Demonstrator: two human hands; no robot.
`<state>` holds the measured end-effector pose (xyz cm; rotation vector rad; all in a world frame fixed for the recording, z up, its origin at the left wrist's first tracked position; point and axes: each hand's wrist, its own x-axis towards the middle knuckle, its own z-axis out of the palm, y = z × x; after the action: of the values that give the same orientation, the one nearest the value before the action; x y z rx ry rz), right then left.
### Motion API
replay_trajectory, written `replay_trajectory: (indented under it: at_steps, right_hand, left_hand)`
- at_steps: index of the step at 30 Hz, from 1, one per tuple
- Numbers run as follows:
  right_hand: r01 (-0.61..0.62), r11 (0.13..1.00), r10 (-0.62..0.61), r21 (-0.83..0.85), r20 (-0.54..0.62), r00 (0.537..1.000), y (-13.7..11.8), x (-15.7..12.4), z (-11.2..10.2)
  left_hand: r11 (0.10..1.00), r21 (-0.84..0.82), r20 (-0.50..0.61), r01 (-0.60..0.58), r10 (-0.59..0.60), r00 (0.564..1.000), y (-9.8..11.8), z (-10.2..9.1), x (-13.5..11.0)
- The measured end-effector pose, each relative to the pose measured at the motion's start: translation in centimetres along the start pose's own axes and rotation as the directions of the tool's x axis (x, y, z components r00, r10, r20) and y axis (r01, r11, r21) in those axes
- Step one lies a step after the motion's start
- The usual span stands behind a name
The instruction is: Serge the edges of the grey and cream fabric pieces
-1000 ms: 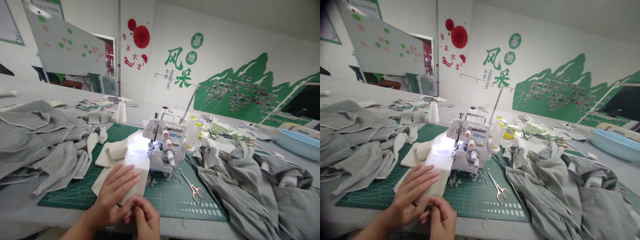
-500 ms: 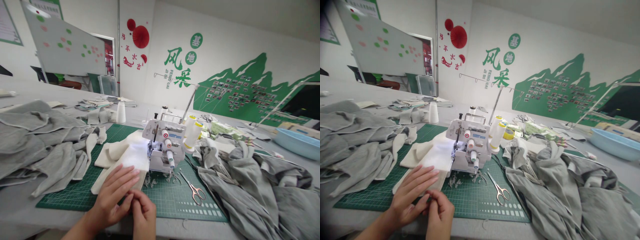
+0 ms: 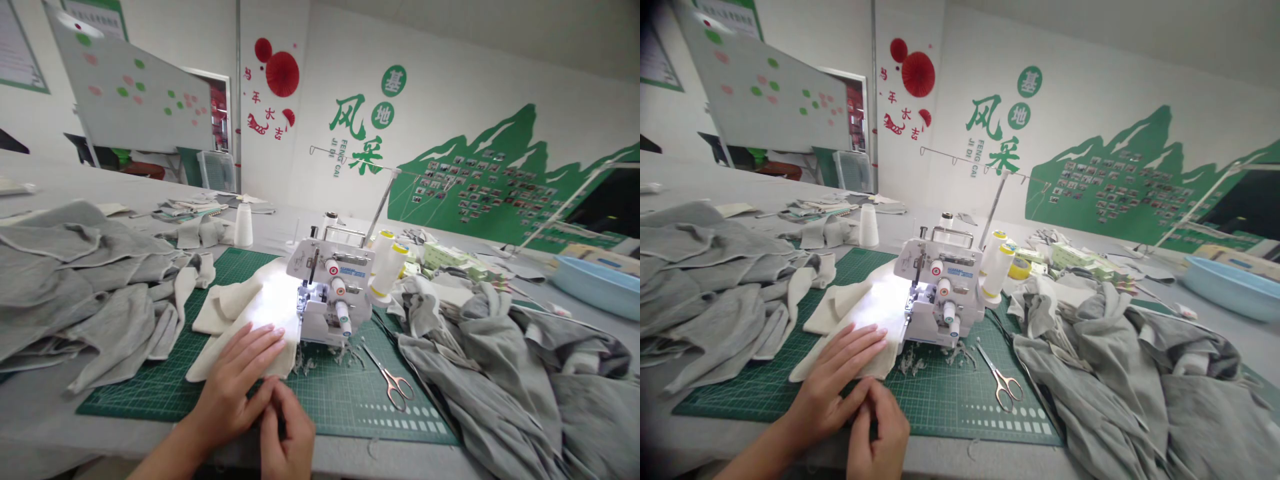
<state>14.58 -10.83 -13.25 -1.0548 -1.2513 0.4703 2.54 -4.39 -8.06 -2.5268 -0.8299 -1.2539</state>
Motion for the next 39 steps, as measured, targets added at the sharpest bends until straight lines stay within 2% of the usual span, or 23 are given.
replay_trajectory:
  at_steps: [2,7,10,16,22,27,33,37,39]
  right_hand:
    - [0.037,0.998,-0.038,-0.056,-0.008,0.999,0.2,-0.5,0.2]
    - [0.134,0.972,-0.12,-0.192,0.085,0.989,0.2,-0.6,0.7]
    - [0.18,0.949,-0.158,-0.257,0.102,0.982,0.4,-0.6,1.0]
    - [0.159,0.952,-0.13,-0.26,0.127,0.983,0.2,-0.7,1.0]
    - [0.158,0.956,-0.121,-0.246,0.159,0.98,-0.2,-0.7,0.8]
    - [0.151,0.958,-0.109,-0.245,0.179,0.978,-0.1,-0.6,0.8]
    - [0.101,0.978,-0.064,-0.18,0.201,0.978,-1.3,0.4,0.7]
    - [0.115,0.984,-0.073,-0.136,0.278,0.958,-2.1,0.5,1.7]
    - [0.129,0.981,-0.085,-0.148,0.272,0.958,-1.9,0.0,2.8]
  left_hand:
    - [1.0,-0.001,0.006,0.007,-0.007,1.0,0.0,-0.1,0.0]
    - [0.999,-0.006,0.003,0.033,-0.033,0.999,0.1,0.0,0.1]
    - [0.999,-0.008,0.002,0.045,-0.045,0.999,0.1,0.1,0.2]
    - [0.998,0.016,0.016,0.064,-0.064,0.998,-0.1,0.1,0.3]
    - [0.997,0.061,0.067,0.047,-0.051,0.996,-0.9,-0.5,1.6]
    - [0.997,0.067,0.151,-0.045,0.034,0.988,-1.6,-1.5,2.5]
    - [0.982,-0.101,0.246,-0.16,0.181,0.952,-3.1,-2.9,3.4]
    - [0.974,-0.163,0.41,-0.155,0.21,0.887,-3.7,-4.4,5.4]
    - [0.971,-0.183,0.454,-0.155,0.224,0.863,-3.9,-5.0,6.4]
